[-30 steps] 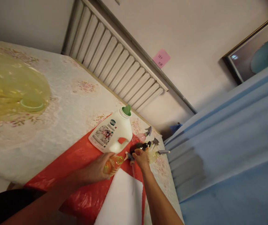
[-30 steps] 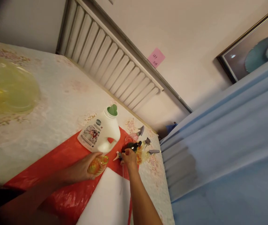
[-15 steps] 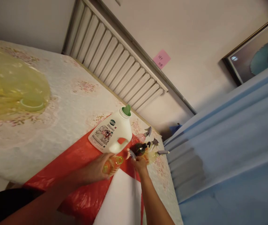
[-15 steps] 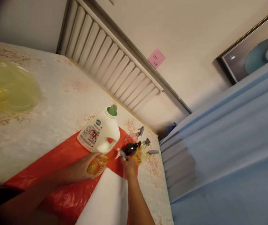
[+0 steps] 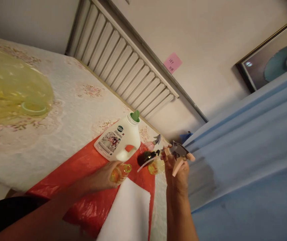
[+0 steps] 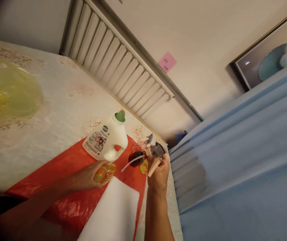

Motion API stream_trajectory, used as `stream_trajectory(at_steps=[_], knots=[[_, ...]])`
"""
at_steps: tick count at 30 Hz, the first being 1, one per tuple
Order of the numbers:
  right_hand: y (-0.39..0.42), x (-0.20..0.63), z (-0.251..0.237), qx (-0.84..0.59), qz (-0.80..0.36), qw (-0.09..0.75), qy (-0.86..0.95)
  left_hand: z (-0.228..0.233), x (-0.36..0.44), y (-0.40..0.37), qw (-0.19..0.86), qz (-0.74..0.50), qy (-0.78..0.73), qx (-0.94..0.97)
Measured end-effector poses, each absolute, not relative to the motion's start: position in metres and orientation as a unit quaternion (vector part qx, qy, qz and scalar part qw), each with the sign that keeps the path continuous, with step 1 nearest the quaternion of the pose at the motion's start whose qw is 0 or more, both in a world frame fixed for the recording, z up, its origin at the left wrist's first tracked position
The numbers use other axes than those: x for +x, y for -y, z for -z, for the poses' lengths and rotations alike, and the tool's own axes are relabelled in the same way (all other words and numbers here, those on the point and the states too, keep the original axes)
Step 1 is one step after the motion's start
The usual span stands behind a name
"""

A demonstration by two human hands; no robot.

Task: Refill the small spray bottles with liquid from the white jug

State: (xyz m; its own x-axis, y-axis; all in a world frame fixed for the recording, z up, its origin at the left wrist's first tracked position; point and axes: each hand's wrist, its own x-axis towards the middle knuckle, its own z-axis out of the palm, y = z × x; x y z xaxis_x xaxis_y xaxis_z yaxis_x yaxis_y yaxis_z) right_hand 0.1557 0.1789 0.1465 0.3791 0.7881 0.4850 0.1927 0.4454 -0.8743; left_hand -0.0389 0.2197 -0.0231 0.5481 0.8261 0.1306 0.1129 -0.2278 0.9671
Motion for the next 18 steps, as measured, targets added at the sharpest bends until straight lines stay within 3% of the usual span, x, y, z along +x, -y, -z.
stream_trajectory(at_steps=[7,18], knots=[[-0.182,0.131,-0.141,-0.456,-0.165,0.687,0.541,0.013,-0.04,-0.217,0.553,-0.338,-0.325,0.689],[-0.184,0.127,-0.047,-0.547,-0.276,0.597,0.519,0.04,-0.031,-0.224,0.561,-0.381,-0.272,0.682]])
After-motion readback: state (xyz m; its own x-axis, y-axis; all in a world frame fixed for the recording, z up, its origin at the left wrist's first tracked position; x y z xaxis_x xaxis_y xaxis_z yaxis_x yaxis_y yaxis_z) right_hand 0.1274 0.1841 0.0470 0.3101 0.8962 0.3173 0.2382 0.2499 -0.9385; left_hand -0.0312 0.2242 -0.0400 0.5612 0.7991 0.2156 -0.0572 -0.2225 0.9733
